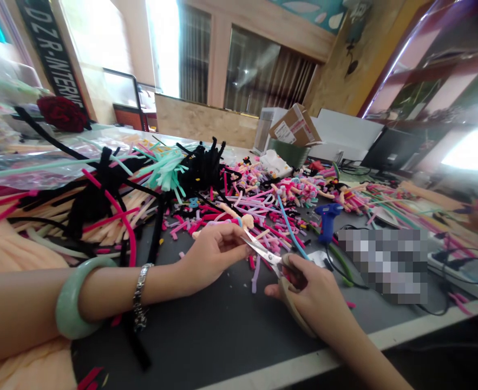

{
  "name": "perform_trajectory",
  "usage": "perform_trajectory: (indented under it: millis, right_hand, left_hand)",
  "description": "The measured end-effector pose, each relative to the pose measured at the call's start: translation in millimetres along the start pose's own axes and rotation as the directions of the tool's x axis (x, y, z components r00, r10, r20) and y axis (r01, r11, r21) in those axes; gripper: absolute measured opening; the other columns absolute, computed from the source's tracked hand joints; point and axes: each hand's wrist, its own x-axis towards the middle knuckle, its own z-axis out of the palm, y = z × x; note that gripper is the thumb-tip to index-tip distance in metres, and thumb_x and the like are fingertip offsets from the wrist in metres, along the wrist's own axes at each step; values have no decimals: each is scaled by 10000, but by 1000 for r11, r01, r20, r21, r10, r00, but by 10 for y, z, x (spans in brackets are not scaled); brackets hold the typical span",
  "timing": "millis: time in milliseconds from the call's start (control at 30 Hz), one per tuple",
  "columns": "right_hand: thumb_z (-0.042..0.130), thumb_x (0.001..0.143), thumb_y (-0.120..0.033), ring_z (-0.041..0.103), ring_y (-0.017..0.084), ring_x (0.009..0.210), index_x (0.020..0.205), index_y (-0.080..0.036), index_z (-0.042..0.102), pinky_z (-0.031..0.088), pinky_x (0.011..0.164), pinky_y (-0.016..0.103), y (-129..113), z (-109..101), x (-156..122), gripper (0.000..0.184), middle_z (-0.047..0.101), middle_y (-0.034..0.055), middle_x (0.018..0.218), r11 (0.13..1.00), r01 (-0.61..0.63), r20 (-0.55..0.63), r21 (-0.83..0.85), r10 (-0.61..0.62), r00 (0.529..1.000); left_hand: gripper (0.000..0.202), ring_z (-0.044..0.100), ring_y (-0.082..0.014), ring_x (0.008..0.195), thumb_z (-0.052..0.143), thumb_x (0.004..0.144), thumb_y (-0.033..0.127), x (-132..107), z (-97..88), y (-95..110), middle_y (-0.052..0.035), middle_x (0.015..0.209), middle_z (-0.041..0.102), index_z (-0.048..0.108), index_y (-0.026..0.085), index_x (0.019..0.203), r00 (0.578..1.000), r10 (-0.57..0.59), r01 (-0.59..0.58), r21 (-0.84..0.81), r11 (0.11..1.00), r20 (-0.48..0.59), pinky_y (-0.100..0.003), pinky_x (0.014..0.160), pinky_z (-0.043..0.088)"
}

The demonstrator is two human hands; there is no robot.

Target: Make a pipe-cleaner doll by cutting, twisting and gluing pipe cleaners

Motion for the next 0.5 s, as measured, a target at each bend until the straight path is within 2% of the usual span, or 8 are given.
perform_trajectory:
  millis: [233,500]
  right_hand:
    - [696,669,-484,389,120,540,663,-216,482,324,493,218,-3,-4,-4,342,400,-66,570,1000,-9,12,24,9,1000]
    - [667,697,-465,393,124,551,638,-213,449,312,503,222,-48,-19,9,339,424,-58,583,999,7,-6,50,-6,1000]
  left_hand:
    - [71,587,-102,674,667,760,182,6,5,24,3,706,619,631,121,767,1000,16,-16,-25,1000,2,-221,680,496]
    - [126,589,-120,705,686,744,224,-3,5,11,-9,735,621,619,119,766,1000,-7,7,-49,999,12,-248,698,488]
